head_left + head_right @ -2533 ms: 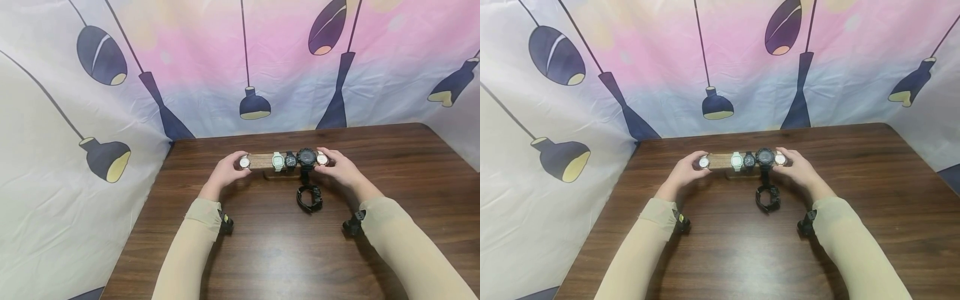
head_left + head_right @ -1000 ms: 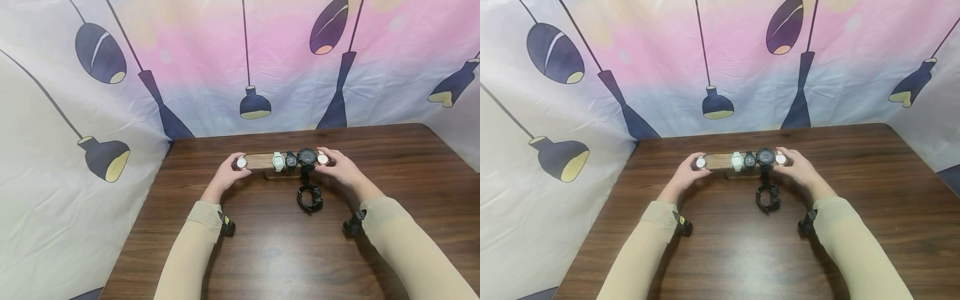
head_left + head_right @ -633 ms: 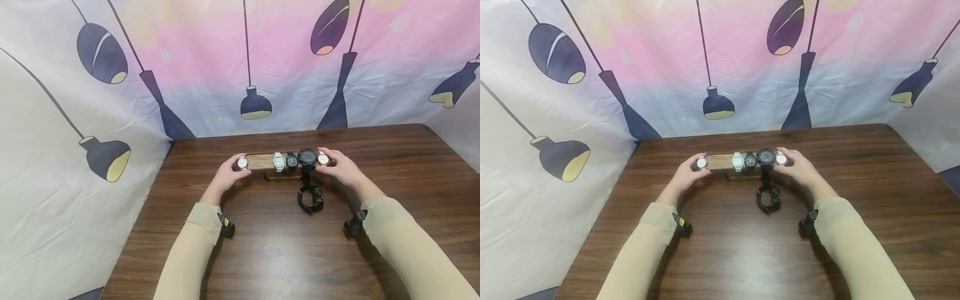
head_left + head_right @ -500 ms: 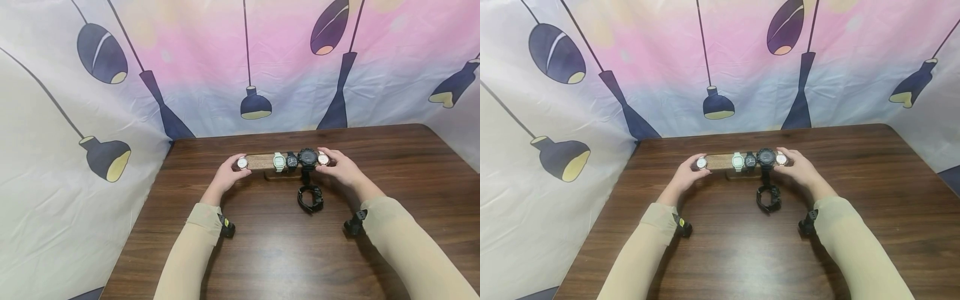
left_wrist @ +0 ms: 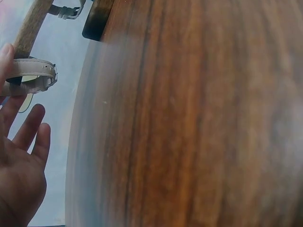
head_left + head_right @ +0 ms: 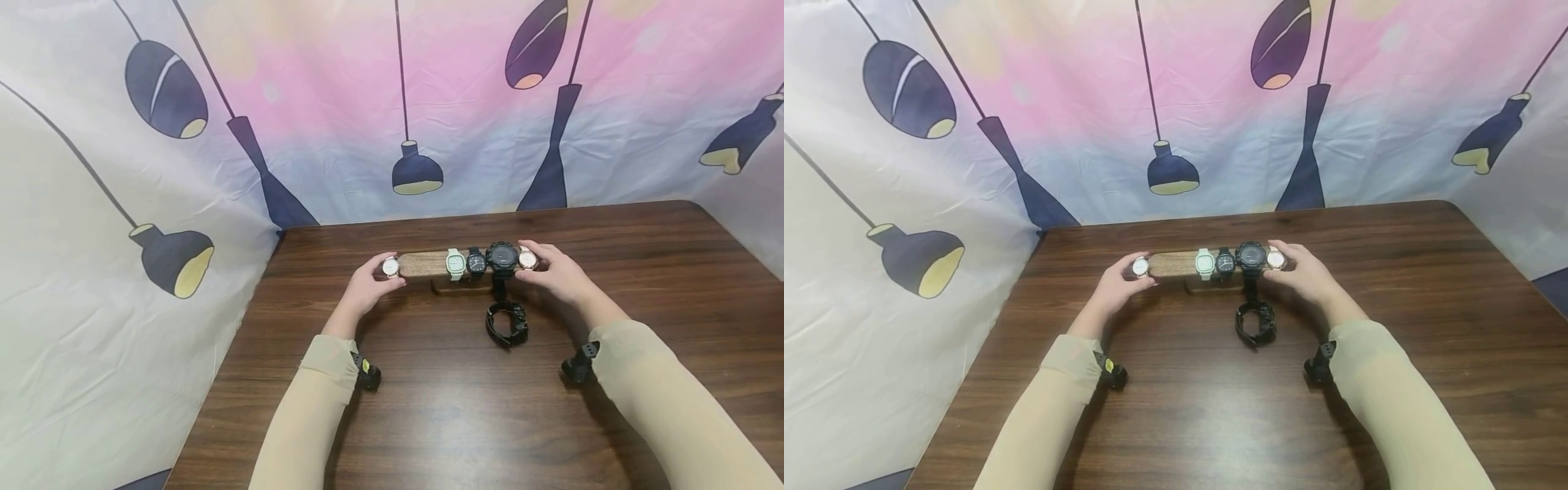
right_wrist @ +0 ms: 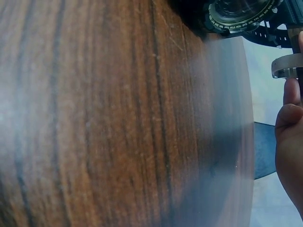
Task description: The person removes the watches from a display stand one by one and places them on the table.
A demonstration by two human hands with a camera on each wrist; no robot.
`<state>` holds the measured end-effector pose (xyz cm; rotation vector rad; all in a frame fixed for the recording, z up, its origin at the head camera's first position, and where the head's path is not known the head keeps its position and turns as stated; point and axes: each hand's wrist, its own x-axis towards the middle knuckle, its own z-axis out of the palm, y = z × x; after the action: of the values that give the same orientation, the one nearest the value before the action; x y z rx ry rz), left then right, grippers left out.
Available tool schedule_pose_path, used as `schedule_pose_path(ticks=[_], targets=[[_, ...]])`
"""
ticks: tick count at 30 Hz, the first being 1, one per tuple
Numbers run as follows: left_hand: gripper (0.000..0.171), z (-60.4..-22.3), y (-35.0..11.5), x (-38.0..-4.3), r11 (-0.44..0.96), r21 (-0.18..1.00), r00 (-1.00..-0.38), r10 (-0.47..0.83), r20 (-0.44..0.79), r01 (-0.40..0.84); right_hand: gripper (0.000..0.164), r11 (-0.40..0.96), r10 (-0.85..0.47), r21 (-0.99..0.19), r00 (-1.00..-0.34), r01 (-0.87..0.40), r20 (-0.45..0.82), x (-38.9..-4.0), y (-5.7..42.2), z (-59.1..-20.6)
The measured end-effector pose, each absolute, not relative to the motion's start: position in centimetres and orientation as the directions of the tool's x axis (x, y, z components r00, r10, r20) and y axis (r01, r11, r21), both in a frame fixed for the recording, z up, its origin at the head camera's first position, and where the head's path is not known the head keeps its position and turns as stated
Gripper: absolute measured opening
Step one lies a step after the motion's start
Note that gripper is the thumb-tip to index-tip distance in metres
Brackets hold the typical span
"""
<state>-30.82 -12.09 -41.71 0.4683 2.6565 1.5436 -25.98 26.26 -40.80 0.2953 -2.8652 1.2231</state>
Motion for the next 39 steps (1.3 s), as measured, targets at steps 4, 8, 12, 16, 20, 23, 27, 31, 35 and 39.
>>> schedule_pose_path(ticks=[4, 8, 12, 16, 20, 23, 27, 31, 35, 39], targets=[[0.061, -41.6, -12.3, -30.6, 0.465, 0.852, -0.954, 0.274, 0.119, 0.24, 0.075, 0.683, -0.166, -0.709, -0.983, -0.174, 0.082, -25.9, 26.2, -40.8], [0.062, -41.6, -12.6, -30.4, 0.472, 0.849, -0.957, 0.264, 0.119, 0.236, 0.074, 0.678, -0.168, -0.713, -0.982, -0.178, 0.086, -25.8, 26.1, -40.9], [0.063, -41.5, -12.9, -30.3, 0.476, 0.848, -0.961, 0.243, 0.129, 0.234, 0.074, 0.678, -0.169, -0.714, -0.982, -0.177, 0.084, -25.8, 26.2, -40.9], [0.064, -41.3, -13.0, -30.1, 0.472, 0.852, -0.968, 0.208, 0.142, 0.226, 0.074, 0.679, -0.168, -0.713, -0.983, -0.173, 0.078, -25.7, 26.3, -40.7], [0.061, -41.4, -13.1, -29.9, 0.464, 0.862, -0.976, 0.166, 0.139, 0.202, 0.074, 0.674, -0.168, -0.718, -0.982, -0.175, 0.081, -25.6, 26.3, -40.6], [0.057, -41.4, -13.1, -29.8, 0.472, 0.859, -0.978, 0.152, 0.143, 0.199, 0.073, 0.672, -0.168, -0.719, -0.982, -0.177, 0.085, -25.6, 26.3, -40.6], [0.054, -41.3, -13.2, -29.3, 0.5, 0.838, -0.974, 0.167, 0.154, 0.218, 0.073, 0.665, -0.168, -0.725, -0.982, -0.18, 0.089, -25.7, 26.2, -40.7], [0.056, -41.2, -13.2, -28.9, 0.51, 0.828, -0.969, 0.189, 0.156, 0.233, 0.073, 0.664, -0.171, -0.725, -0.981, -0.184, 0.092, -25.8, 26.2, -40.8], [0.06, -41.2, -13.1, -28.6, 0.499, 0.835, -0.969, 0.19, 0.155, 0.232, 0.074, 0.671, -0.171, -0.717, -0.98, -0.189, 0.099, -26.0, 26.1, -40.9], [0.062, -41.1, -13.1, -28.4, 0.506, 0.834, -0.973, 0.171, 0.152, 0.219, 0.074, 0.675, -0.171, -0.713, -0.98, -0.189, 0.097, -26.0, 26.0, -40.8]])
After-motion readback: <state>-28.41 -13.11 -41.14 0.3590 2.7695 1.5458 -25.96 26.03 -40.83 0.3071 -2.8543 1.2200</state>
